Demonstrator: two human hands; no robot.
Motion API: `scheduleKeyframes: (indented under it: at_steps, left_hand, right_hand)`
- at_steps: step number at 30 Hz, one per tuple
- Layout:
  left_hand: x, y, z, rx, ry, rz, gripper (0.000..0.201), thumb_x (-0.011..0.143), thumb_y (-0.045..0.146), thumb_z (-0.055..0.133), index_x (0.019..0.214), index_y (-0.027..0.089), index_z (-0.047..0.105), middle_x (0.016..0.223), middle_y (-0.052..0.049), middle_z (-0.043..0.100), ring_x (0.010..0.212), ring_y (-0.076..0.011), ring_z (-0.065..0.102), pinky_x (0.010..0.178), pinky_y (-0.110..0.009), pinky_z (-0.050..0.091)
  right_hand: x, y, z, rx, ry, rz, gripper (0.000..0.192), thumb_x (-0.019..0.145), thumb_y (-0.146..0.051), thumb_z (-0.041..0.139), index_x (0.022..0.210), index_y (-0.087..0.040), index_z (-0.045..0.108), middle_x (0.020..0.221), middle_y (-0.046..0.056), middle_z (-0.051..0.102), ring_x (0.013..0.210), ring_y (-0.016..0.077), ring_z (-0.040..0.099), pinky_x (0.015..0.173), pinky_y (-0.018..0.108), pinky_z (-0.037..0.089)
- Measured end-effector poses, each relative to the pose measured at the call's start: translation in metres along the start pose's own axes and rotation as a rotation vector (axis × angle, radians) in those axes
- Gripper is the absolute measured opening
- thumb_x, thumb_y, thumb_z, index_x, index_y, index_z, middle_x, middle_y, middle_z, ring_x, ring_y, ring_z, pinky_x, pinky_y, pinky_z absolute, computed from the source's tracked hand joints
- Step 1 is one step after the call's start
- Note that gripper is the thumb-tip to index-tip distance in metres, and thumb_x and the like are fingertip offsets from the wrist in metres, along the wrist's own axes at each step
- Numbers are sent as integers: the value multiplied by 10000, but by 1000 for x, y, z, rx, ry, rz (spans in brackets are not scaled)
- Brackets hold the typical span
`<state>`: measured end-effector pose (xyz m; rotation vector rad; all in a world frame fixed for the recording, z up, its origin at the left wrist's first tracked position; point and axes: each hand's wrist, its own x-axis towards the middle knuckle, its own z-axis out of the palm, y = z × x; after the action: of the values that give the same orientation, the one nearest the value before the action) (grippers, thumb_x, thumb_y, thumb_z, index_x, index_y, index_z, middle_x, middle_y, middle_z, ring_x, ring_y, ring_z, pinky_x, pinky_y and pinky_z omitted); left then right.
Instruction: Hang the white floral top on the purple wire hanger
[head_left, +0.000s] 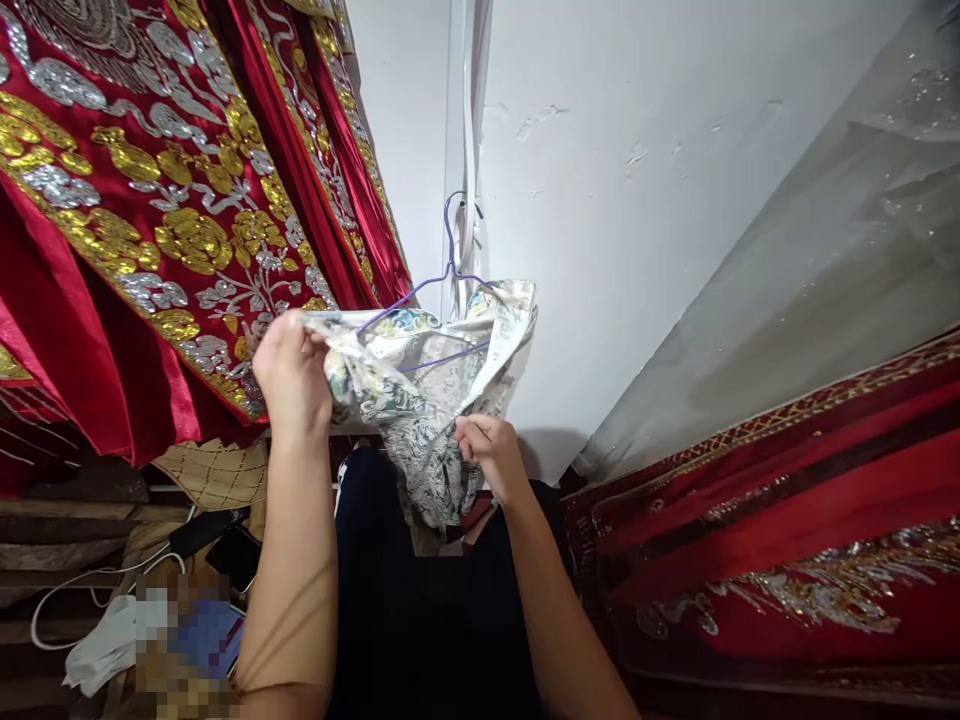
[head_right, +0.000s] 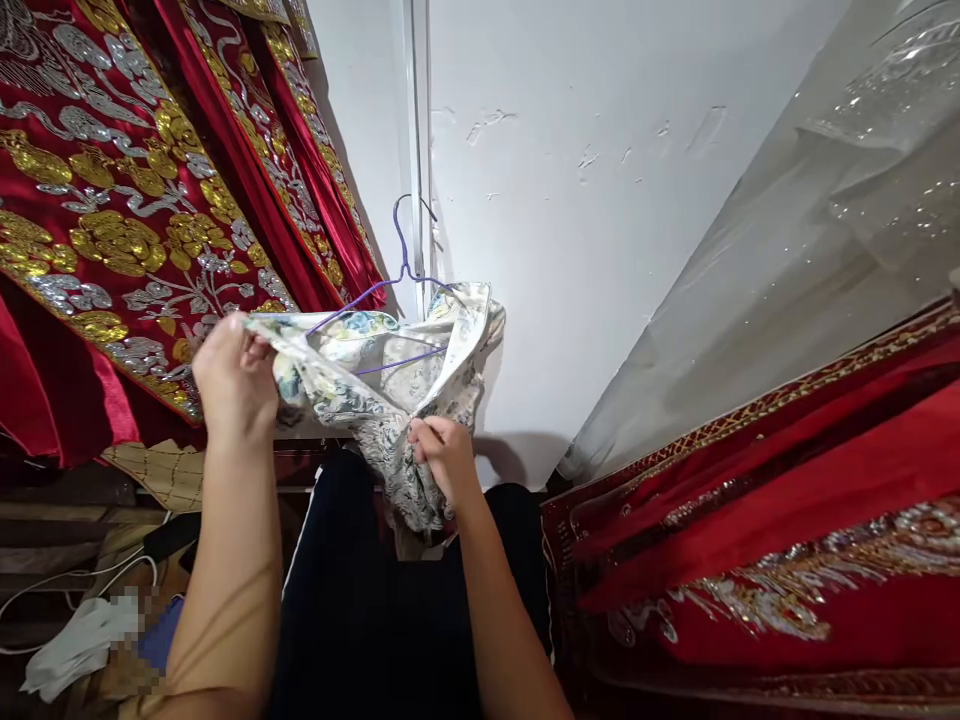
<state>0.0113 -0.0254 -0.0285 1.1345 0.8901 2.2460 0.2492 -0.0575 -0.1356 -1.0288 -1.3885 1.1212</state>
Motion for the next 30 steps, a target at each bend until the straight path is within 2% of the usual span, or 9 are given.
scheduleKeyframes:
  at_steps: [4, 8, 11, 15, 20, 23, 26, 27, 30]
  left_hand:
    - [-37, -37, -37, -441, 307, -504, 332, 1024, 134, 364, 808, 151, 616, 743, -45, 681, 808, -103, 672, 880, -211, 524]
    - [-102, -67, -35, -497, 401, -708, 264, 963, 74, 429, 816, 144, 636, 770, -47, 707, 809, -109, 686, 909, -248, 536]
    - [-132, -80, -28, -240, 167, -729, 49, 861, 147, 647, 826, 139, 681, 781, -22, 703, 759, -123, 662, 872, -270, 533]
    - [-140, -81, -28, 149, -239, -598, 190, 793, 318, 780, 805, 142, 709, 813, -14, 682, 797, -138, 616, 849, -248, 478]
    - [-144, -50, -18, -97, -283, -564, 251, 867, 419, 726, 902, 174, 682, 941, -40, 652, 895, -155, 601, 872, -255, 467]
    - [-152, -29, -2, -285, -315, -578, 270, 862, 435, 729, 859, 182, 636, 927, -38, 616, 845, -149, 581, 795, -243, 471]
    - [-162, -17, 13, -230, -464, -534, 244, 902, 423, 685, 854, 188, 638, 959, -42, 603, 840, -152, 565, 762, -243, 458]
    - [-165, -15, 17, -170, -520, -507, 223, 920, 409, 666, 870, 193, 651, 981, -47, 606, 862, -161, 571, 779, -251, 460]
    - [-166, -12, 22, 47, -617, -375, 177, 963, 376, 611, 952, 217, 690, 1077, -64, 613, 1017, -200, 595, 936, -302, 457]
  right_hand:
    - [-33, 2, 5, 89, -15, 43, 384, 922, -476, 573, 667, -197, 644, 468, -15, 524, 447, 124, 435, 493, 274, 340]
    - [-43, 1, -3, 186, 76, 40, 375, 925, -497, 591, 710, -192, 634, 488, -27, 516, 451, 103, 417, 485, 252, 329]
    - [-45, 1, -15, 259, 181, 51, 357, 915, -493, 618, 723, -193, 619, 495, -35, 508, 455, 93, 397, 474, 246, 290]
    - [-47, 4, -28, 218, 182, 115, 365, 900, -483, 621, 681, -193, 590, 483, -34, 486, 458, 96, 364, 472, 259, 248]
    - [-49, 15, -43, -130, -254, 265, 369, 909, -416, 551, 625, -183, 586, 499, -25, 465, 503, 114, 401, 547, 273, 333]
    - [-51, 13, -41, -368, -173, 212, 287, 824, -456, 679, 888, -176, 678, 855, 55, 673, 790, 199, 599, 724, 320, 460]
    - [-52, 1, -29, -353, -159, 30, 586, 685, -378, 825, 1209, -220, 618, 1199, 73, 657, 1087, 257, 599, 946, 374, 468]
    - [-51, -4, -25, -303, -236, 0, 585, 683, -347, 828, 1214, -224, 615, 1179, 59, 662, 1085, 254, 602, 952, 369, 468]
    - [-47, -16, -15, -134, -333, 11, 232, 803, -321, 718, 981, -195, 638, 886, 9, 653, 861, 205, 603, 787, 310, 478]
